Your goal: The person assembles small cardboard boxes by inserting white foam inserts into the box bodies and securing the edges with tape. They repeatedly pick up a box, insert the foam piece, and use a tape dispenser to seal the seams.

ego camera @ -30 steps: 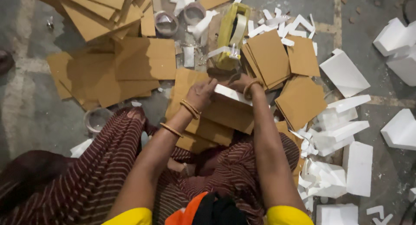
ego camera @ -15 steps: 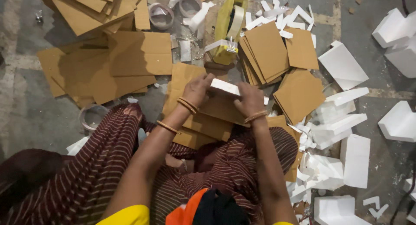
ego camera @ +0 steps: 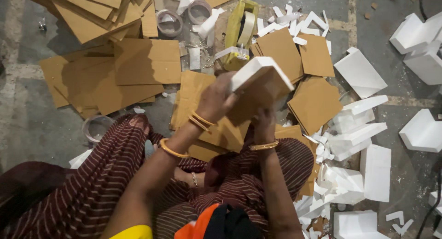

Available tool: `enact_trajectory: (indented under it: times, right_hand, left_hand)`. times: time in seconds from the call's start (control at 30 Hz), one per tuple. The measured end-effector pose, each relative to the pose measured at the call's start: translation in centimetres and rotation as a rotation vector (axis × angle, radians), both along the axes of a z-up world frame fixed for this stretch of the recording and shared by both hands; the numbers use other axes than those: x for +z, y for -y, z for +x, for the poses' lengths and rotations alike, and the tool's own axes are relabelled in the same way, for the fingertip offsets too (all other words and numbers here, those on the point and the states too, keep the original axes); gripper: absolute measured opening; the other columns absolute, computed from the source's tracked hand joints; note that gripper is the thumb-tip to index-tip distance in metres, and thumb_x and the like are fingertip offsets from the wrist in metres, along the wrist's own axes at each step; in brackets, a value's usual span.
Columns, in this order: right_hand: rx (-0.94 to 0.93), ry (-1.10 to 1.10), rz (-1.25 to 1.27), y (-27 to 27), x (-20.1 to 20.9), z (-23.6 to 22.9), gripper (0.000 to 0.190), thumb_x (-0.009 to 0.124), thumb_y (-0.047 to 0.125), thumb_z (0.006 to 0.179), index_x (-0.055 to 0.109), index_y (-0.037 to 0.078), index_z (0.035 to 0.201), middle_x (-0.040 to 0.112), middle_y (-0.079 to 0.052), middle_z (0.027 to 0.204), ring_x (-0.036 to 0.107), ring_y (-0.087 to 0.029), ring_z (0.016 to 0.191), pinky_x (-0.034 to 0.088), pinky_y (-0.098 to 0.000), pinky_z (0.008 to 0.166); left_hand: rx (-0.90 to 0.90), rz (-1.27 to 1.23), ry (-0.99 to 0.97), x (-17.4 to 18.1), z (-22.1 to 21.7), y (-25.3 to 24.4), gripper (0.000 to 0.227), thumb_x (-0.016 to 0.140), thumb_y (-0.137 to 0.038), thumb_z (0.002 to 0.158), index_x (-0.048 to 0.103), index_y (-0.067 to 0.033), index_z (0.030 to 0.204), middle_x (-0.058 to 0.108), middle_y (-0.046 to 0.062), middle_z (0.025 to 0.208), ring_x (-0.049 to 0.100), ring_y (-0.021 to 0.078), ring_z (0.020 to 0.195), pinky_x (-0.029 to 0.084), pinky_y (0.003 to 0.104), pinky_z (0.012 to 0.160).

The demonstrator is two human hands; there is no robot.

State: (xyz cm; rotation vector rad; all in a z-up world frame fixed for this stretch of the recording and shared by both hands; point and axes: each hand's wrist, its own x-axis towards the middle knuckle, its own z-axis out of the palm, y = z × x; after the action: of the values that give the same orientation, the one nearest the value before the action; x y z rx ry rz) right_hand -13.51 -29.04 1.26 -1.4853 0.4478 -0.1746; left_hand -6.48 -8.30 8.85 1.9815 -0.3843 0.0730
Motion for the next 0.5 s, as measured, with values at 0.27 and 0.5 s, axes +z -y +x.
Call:
enact_trajectory:
  times: [0.27, 0.5]
  right_hand:
    - [0.21, -0.285, -0.454, 3.9, -2.1, 2.6, 0.068, 0.066, 0.018, 0.09, 0.037, 0.011, 0.151, 0.051, -0.011, 0.142, 0.058, -0.02, 0.113, 0.055, -0.0366, 0.092]
    - [0.244, -0.084, -0.451, 3.6, -0.7, 11.4, 0.039, 0.063, 0.03, 0.102, 0.066, 0.004, 0.13, 0.071, -0.01, 0.11, 0.064, -0.017, 0.093, 0.054, -0.0303, 0.079]
  left_hand:
    - [-0.023, 0.593, 0.354, -3.2, 4.1, -1.9, 0.032, 0.061, -0.004, 0.08, 0.061, -0.007, 0.111, 0.065, 0.014, 0.104, 0.063, 0.0323, 0.102, 0.046, 0.046, 0.09]
    - [-0.128, 0.704, 0.385, -8.6, 7.0, 0.0, 0.031, 0.062, -0.009, 0.08, 0.061, -0.0068, 0.111, 0.063, 0.012, 0.107, 0.06, 0.0304, 0.107, 0.043, 0.043, 0.095]
